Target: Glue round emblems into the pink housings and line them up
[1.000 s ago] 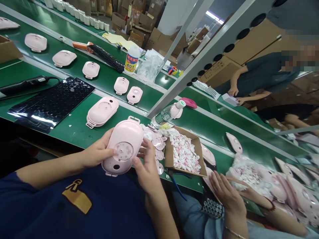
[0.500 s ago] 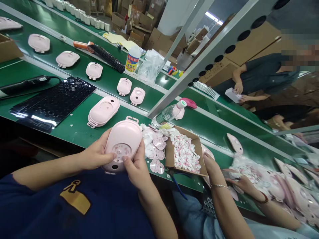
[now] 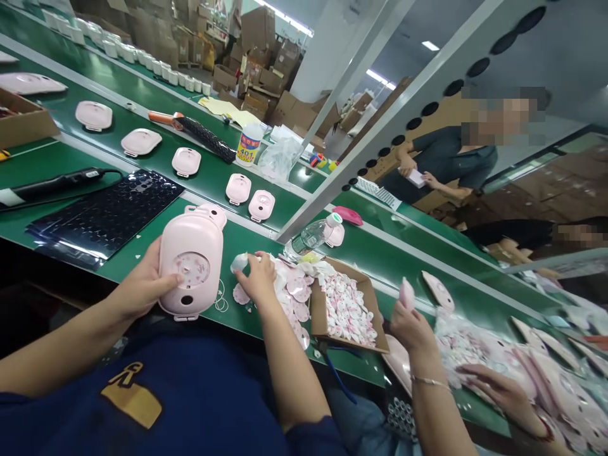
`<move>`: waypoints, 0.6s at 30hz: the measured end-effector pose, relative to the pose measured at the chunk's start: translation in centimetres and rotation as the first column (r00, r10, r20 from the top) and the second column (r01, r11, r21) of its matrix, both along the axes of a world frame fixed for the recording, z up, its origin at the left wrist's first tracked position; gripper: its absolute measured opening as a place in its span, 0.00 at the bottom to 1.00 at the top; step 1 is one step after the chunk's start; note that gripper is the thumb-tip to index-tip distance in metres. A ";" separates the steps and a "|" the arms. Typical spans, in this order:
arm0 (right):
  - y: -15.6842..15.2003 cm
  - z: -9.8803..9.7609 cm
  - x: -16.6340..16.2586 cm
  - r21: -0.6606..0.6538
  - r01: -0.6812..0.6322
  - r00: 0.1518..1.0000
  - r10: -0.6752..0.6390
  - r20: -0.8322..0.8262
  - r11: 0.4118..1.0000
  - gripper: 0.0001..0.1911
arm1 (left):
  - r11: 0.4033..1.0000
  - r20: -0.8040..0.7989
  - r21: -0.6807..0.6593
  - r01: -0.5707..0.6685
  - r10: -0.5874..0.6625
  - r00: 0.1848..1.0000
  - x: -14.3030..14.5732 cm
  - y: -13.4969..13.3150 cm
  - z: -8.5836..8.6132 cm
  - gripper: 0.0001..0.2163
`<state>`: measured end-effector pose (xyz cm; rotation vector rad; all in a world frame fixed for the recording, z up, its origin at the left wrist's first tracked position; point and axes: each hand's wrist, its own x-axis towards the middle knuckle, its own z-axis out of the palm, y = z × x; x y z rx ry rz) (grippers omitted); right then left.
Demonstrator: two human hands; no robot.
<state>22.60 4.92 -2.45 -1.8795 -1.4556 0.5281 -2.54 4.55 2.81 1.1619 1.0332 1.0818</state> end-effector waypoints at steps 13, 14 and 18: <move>-12.0 6.0 1.4 0.444 -0.367 0.930 0.315 0.189 0.817 0.24 | 0.901 -0.311 0.391 0.188 -0.063 0.948 2.0 -2.2 -2.3 0.37; -13.0 6.3 1.1 0.443 -0.350 0.932 0.258 0.254 0.826 0.25 | 0.862 -0.308 0.457 0.219 -0.078 0.948 2.3 -2.2 -2.5 0.36; -15.0 7.2 0.3 0.435 -0.305 0.920 0.144 0.364 0.847 0.23 | 0.738 -0.272 0.621 0.263 -0.111 0.956 3.5 -2.6 -2.4 0.37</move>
